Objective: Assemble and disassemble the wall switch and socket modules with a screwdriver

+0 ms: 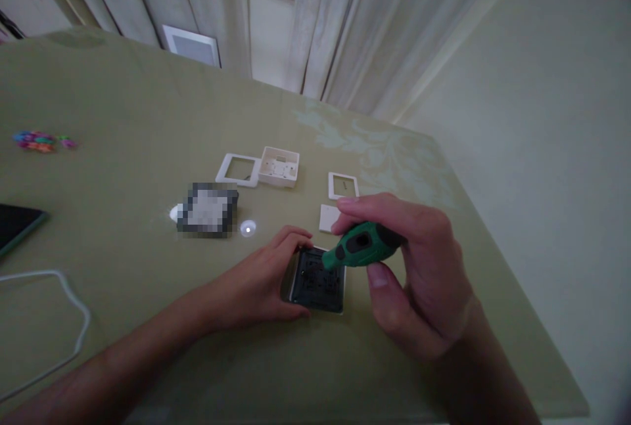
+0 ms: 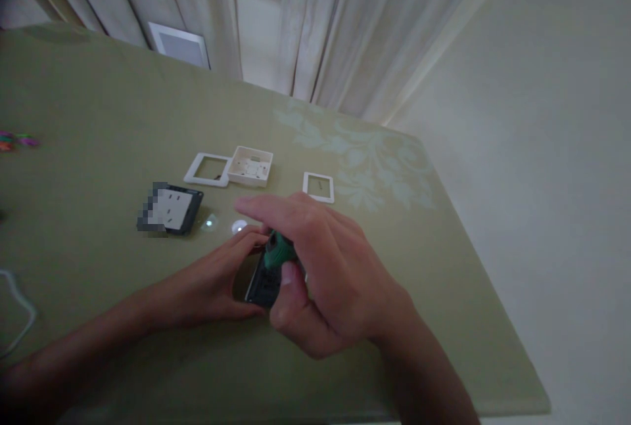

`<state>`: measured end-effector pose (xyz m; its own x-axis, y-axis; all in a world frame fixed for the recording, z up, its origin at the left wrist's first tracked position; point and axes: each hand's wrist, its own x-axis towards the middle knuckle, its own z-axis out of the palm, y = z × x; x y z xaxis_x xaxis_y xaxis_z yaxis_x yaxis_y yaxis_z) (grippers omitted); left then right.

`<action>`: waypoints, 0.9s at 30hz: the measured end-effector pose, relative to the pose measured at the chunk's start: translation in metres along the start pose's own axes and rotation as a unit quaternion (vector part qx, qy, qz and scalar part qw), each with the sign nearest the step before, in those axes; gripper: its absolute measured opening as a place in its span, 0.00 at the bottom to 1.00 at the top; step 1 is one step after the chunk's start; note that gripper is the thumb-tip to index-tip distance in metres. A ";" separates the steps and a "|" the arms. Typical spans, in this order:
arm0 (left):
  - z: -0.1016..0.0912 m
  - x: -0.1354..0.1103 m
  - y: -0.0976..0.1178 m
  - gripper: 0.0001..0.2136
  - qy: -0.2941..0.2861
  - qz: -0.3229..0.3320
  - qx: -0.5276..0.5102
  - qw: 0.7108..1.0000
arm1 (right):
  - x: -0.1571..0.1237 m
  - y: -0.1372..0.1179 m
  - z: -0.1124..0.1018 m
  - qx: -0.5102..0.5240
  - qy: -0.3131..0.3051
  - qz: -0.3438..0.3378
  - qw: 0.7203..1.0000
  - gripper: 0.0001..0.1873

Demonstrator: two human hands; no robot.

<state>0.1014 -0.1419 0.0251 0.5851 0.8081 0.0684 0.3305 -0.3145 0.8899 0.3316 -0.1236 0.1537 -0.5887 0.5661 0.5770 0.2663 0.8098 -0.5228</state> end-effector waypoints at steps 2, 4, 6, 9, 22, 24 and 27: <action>0.001 0.001 0.000 0.34 0.004 0.005 -0.004 1.000 | -0.001 0.000 0.000 0.004 -0.001 -0.004 1.000 0.34; 0.002 0.002 0.001 0.33 0.012 0.005 -0.008 1.000 | -0.002 -0.001 0.002 0.007 0.005 -0.005 1.000 0.35; 0.002 0.003 0.001 0.34 0.022 0.004 -0.010 1.000 | -0.002 -0.002 0.004 0.007 0.022 0.001 1.000 0.35; 0.001 0.003 0.001 0.36 0.026 0.000 -0.010 1.000 | -0.002 -0.004 0.007 0.000 0.053 0.013 0.998 0.34; -0.002 0.002 -0.004 0.37 0.027 0.013 -0.017 0.999 | -0.004 0.002 0.009 0.004 0.083 -0.021 0.996 0.35; -0.001 0.002 -0.002 0.37 0.033 0.018 -0.012 0.999 | -0.004 0.005 0.009 0.008 0.090 -0.033 0.995 0.35; -0.002 0.003 0.001 0.36 0.038 0.014 -0.011 0.999 | -0.004 0.006 0.009 0.008 0.092 -0.032 0.995 0.35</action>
<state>0.1019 -0.1390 0.0274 0.5366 0.8342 0.1270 0.2967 -0.3274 0.8971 0.3286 -0.1225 0.1431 -0.4540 0.5338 0.7134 0.2205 0.8431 -0.4905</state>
